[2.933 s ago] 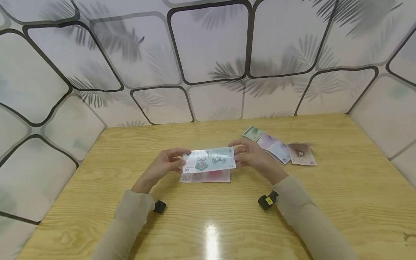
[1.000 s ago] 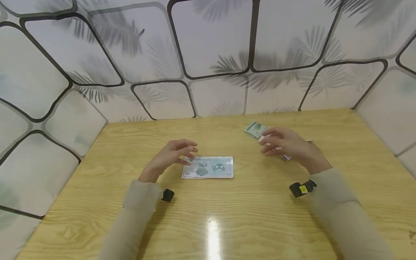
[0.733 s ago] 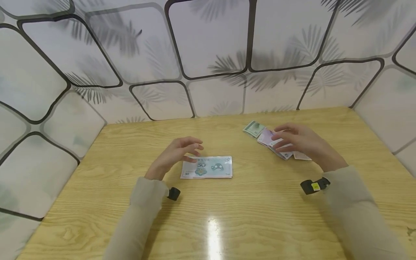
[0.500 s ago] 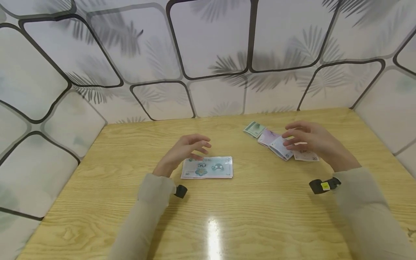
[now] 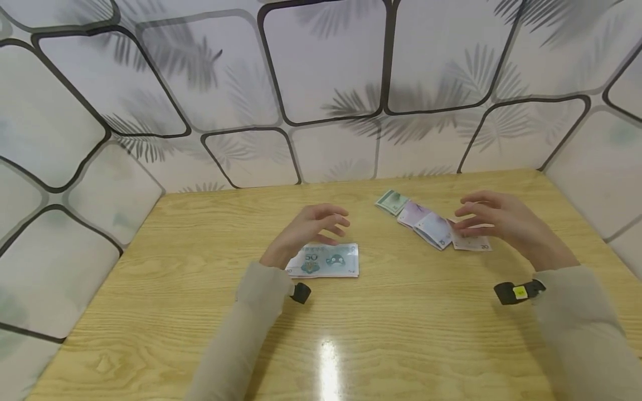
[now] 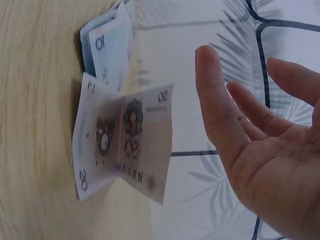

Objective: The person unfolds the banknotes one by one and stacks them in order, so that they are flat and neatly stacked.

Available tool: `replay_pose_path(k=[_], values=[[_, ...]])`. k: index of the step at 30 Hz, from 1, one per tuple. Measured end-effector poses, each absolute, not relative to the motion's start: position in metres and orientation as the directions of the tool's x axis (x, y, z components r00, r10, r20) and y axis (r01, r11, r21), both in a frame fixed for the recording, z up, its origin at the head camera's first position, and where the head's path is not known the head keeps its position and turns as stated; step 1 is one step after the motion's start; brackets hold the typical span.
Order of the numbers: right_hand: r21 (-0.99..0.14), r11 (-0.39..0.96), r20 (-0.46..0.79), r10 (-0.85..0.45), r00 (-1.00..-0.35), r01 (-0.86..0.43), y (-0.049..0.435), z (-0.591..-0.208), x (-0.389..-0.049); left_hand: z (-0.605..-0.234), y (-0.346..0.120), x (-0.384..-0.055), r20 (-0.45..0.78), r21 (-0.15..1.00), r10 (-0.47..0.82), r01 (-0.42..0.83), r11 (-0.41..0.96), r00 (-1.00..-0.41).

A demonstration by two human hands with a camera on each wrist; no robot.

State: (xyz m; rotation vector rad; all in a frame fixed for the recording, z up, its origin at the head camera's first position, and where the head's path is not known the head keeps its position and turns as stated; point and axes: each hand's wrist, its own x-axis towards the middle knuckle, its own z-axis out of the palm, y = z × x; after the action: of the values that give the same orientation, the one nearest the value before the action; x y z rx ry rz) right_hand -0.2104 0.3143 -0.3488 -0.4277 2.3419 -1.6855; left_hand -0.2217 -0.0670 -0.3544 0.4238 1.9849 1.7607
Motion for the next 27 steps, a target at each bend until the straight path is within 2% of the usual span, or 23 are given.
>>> replay_pose_path(k=[5, 19, 27], values=[[-0.935, 0.350, -0.051, -0.303, -0.952, -0.062, 0.323, -0.352, -0.211, -0.357, -0.058, -0.223, -0.130, 0.988, 0.506, -0.069, 0.139, -0.853], [-0.975, 0.223, -0.065, -0.370, -0.927, -0.020, 0.338, -0.357, -0.211, -0.356, -0.027, -0.228, -0.115, 0.990, 0.543, -0.053, 0.128, -0.832], [-0.963, 0.268, -0.095, -0.322, -0.942, 0.006, 0.342, -0.358, -0.210, -0.355, 0.001, -0.230, -0.102, 0.994, 0.596, -0.059, 0.092, -0.796]])
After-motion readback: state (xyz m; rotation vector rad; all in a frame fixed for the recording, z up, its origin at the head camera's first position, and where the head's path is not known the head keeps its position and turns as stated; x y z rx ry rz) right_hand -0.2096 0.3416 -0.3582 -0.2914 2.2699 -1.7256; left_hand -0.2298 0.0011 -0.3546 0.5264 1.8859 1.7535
